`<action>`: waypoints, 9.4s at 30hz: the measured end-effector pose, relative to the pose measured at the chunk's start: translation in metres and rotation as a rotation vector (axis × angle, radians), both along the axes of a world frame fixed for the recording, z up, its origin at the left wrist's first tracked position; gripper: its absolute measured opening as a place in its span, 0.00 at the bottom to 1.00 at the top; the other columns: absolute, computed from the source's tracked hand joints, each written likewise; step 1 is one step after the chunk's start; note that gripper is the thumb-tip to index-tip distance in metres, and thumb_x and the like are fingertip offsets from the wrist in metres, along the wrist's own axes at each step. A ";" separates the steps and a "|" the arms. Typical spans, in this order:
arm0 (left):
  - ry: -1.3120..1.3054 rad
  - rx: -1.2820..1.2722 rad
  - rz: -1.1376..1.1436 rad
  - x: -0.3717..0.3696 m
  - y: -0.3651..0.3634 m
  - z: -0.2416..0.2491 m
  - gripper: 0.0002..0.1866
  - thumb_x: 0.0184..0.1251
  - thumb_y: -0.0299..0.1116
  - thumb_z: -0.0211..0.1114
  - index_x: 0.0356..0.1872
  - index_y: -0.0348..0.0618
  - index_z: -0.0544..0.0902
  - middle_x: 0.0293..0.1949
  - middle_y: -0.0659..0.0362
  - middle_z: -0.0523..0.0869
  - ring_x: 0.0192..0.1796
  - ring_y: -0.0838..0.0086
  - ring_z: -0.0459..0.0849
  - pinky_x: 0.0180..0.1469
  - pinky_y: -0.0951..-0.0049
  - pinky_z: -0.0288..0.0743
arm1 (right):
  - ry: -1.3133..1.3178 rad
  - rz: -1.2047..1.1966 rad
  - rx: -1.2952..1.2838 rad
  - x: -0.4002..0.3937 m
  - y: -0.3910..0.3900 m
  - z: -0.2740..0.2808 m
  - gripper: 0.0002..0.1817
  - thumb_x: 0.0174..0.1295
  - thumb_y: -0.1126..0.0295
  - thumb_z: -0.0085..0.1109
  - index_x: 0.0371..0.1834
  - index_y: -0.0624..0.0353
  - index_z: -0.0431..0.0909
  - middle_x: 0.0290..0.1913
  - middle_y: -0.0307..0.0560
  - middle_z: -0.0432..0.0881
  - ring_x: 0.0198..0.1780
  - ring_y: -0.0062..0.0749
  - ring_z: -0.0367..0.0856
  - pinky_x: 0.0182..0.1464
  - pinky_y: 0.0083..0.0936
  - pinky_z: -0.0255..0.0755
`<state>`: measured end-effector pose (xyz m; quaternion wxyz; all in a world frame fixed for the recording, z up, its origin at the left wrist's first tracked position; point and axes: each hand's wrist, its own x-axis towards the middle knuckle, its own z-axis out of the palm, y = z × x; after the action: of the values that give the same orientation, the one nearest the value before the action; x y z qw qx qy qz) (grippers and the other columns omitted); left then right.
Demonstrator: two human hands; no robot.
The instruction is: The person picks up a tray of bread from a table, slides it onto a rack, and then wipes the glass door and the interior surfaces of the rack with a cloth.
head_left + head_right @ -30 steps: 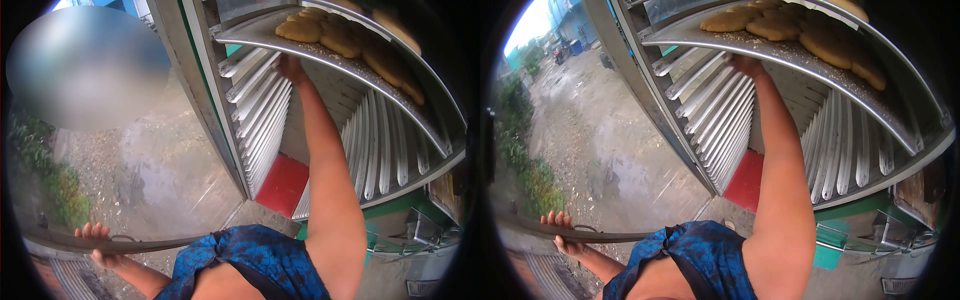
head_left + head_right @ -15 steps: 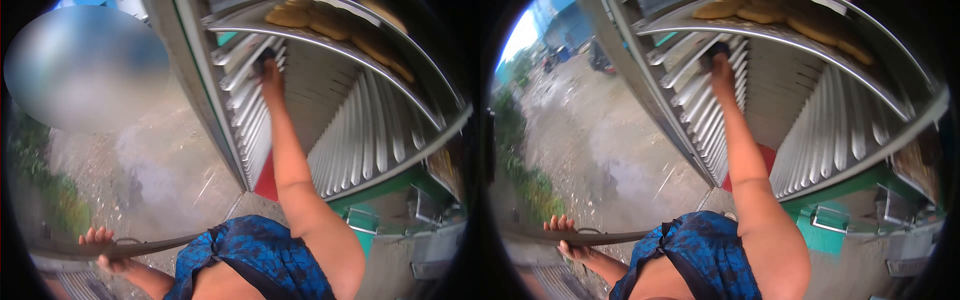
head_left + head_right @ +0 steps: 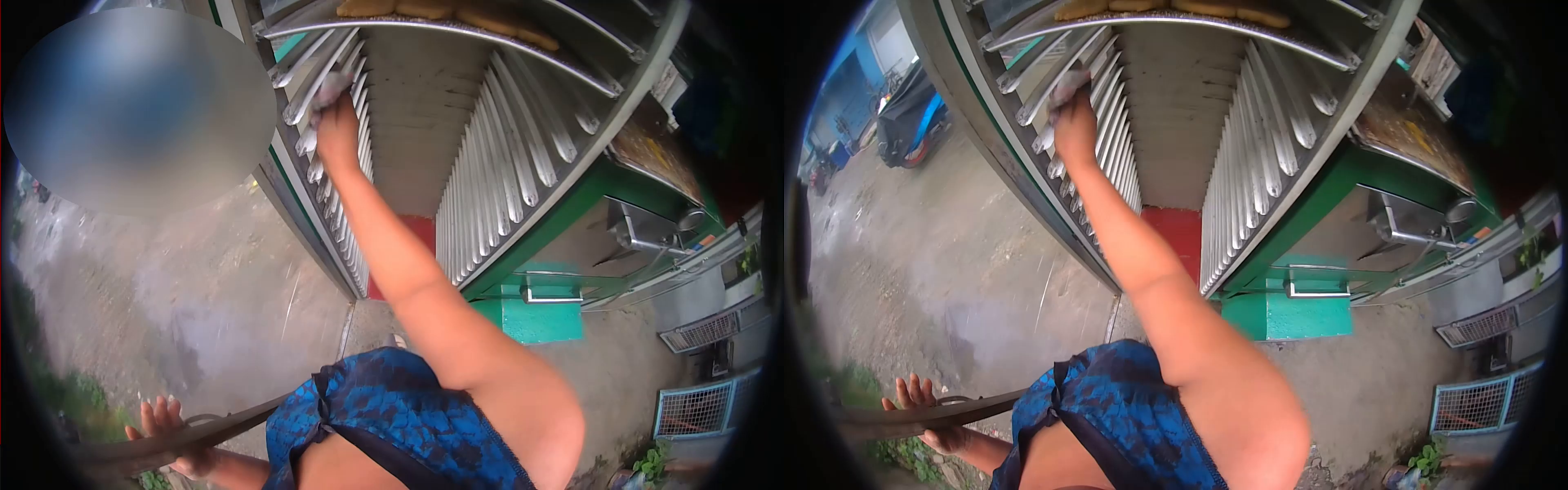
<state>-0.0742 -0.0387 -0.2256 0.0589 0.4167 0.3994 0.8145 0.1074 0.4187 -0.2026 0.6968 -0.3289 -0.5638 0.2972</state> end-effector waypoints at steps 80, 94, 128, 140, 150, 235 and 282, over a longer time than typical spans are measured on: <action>-0.130 -0.399 -1.876 0.356 0.402 0.144 0.09 0.60 0.35 0.57 0.29 0.39 0.77 0.18 0.61 0.76 0.18 0.78 0.75 0.15 0.79 0.68 | 0.188 0.221 -0.758 0.362 -0.305 -0.097 0.12 0.61 0.66 0.51 0.43 0.61 0.71 0.43 0.50 0.77 0.42 0.30 0.75 0.46 0.28 0.70; -0.409 -0.463 -1.290 0.321 0.638 0.071 0.19 0.65 0.45 0.45 0.45 0.40 0.72 0.40 0.48 0.77 0.37 0.57 0.80 0.41 0.56 0.76 | 0.382 -0.201 -0.756 0.394 -0.351 -0.110 0.11 0.62 0.66 0.51 0.43 0.61 0.70 0.41 0.48 0.77 0.39 0.31 0.76 0.42 0.26 0.71; -0.627 -0.365 -1.373 0.331 0.405 0.042 0.16 0.65 0.37 0.42 0.39 0.36 0.75 0.33 0.54 0.80 0.35 0.66 0.82 0.40 0.65 0.77 | 0.262 0.131 -0.665 0.392 -0.330 -0.107 0.14 0.59 0.65 0.55 0.44 0.61 0.71 0.43 0.49 0.76 0.41 0.31 0.76 0.45 0.28 0.71; -0.639 -0.531 -1.241 0.418 0.748 0.035 0.12 0.48 0.36 0.65 0.34 0.50 0.74 0.31 0.59 0.77 0.36 0.77 0.78 0.38 0.78 0.75 | 0.512 -0.364 -0.739 0.387 -0.372 -0.130 0.14 0.60 0.64 0.55 0.43 0.61 0.70 0.40 0.50 0.78 0.37 0.32 0.78 0.42 0.28 0.73; 0.801 -0.312 -0.266 0.404 0.746 0.051 0.27 0.31 0.33 0.74 0.41 0.49 0.77 0.42 0.58 0.80 0.50 0.65 0.78 0.48 0.63 0.74 | 0.470 -0.411 -0.787 0.398 -0.378 -0.118 0.16 0.60 0.62 0.55 0.44 0.60 0.70 0.41 0.49 0.78 0.38 0.30 0.77 0.43 0.27 0.71; 0.151 -0.621 -1.193 0.345 0.335 -0.001 0.16 0.63 0.41 0.49 0.30 0.37 0.78 0.28 0.58 0.79 0.27 0.76 0.75 0.34 0.74 0.71 | 0.172 0.028 -0.880 0.396 -0.326 -0.117 0.15 0.53 0.74 0.60 0.44 0.59 0.71 0.42 0.44 0.77 0.41 0.27 0.74 0.45 0.23 0.69; -0.791 -0.620 -1.704 0.332 0.406 -0.097 0.22 0.69 0.42 0.39 0.52 0.35 0.70 0.37 0.49 0.82 0.33 0.63 0.82 0.37 0.69 0.78 | 0.010 -0.218 -0.847 0.419 -0.347 -0.113 0.16 0.53 0.71 0.60 0.45 0.61 0.71 0.42 0.45 0.76 0.44 0.28 0.73 0.47 0.25 0.67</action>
<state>0.2579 0.3675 -0.3223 0.8611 0.2287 0.1131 0.4398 0.5264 0.0721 -0.3158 0.5305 -0.6419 -0.3508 0.4283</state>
